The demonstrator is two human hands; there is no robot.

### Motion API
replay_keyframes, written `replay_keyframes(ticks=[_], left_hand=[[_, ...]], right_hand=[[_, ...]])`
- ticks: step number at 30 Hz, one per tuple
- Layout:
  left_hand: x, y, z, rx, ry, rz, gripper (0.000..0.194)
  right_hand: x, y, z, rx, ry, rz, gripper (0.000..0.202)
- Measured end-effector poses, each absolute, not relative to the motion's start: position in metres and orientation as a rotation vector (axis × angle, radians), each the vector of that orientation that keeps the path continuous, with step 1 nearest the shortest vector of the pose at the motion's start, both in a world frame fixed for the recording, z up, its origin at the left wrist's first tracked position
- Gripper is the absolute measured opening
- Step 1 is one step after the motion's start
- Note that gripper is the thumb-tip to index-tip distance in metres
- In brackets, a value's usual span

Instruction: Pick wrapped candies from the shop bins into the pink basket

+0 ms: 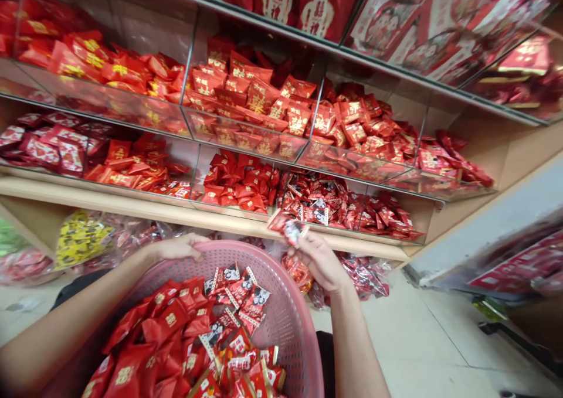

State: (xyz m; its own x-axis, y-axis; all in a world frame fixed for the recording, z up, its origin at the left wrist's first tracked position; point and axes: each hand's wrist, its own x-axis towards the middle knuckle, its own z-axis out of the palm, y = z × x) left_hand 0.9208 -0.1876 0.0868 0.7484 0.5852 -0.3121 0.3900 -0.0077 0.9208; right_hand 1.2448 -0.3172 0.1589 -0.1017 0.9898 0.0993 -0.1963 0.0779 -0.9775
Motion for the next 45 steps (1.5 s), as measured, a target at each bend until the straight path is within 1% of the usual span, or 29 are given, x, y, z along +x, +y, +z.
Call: replay_keyframes(ticks=[2, 5, 8, 10, 14, 20, 27, 34, 36, 41, 43, 45], left_hand=[[0.921, -0.187, 0.085, 1.630, 0.797, 0.199, 0.046], [0.921, -0.187, 0.085, 1.639, 0.779, 0.210, 0.046], [0.920, -0.187, 0.086, 1.647, 0.790, 0.204, 0.044], [0.919, -0.188, 0.087, 1.644, 0.806, 0.195, 0.044], [0.919, -0.188, 0.087, 1.641, 0.809, 0.187, 0.043], [0.920, -0.188, 0.085, 1.645, 0.823, 0.185, 0.043], [0.918, -0.187, 0.085, 1.636, 0.805, 0.181, 0.043], [0.917, -0.184, 0.080, 1.660, 0.776, 0.174, 0.042], [0.917, -0.182, 0.077, 1.658, 0.764, 0.190, 0.041], [0.917, -0.182, 0.076, 1.667, 0.782, 0.209, 0.039], [0.917, -0.183, 0.077, 1.661, 0.786, 0.204, 0.039], [0.916, -0.184, 0.079, 1.634, 0.789, 0.193, 0.039]], right_hand=[[1.219, -0.321, 0.156, -1.080, -1.459, 1.421, 0.019], [1.190, -0.319, 0.143, -1.108, -1.787, 1.586, 0.026], [1.178, -0.314, 0.126, -1.067, -1.949, 1.753, 0.033], [1.177, -0.311, 0.116, -1.077, -2.009, 1.802, 0.036], [1.179, -0.308, 0.106, -1.125, -2.061, 1.785, 0.036], [1.174, -0.309, 0.095, -1.228, -2.124, 1.727, 0.030], [1.165, -0.314, 0.080, -1.310, -2.001, 1.807, 0.025], [1.156, -0.317, 0.081, -1.438, -1.863, 1.966, 0.022], [1.155, -0.319, 0.082, -1.495, -1.855, 2.002, 0.027], [1.156, -0.318, 0.081, -1.628, -2.033, 2.019, 0.054], [1.158, -0.317, 0.080, -1.634, -2.076, 2.008, 0.057], [1.161, -0.315, 0.082, -1.565, -2.054, 1.954, 0.055]])
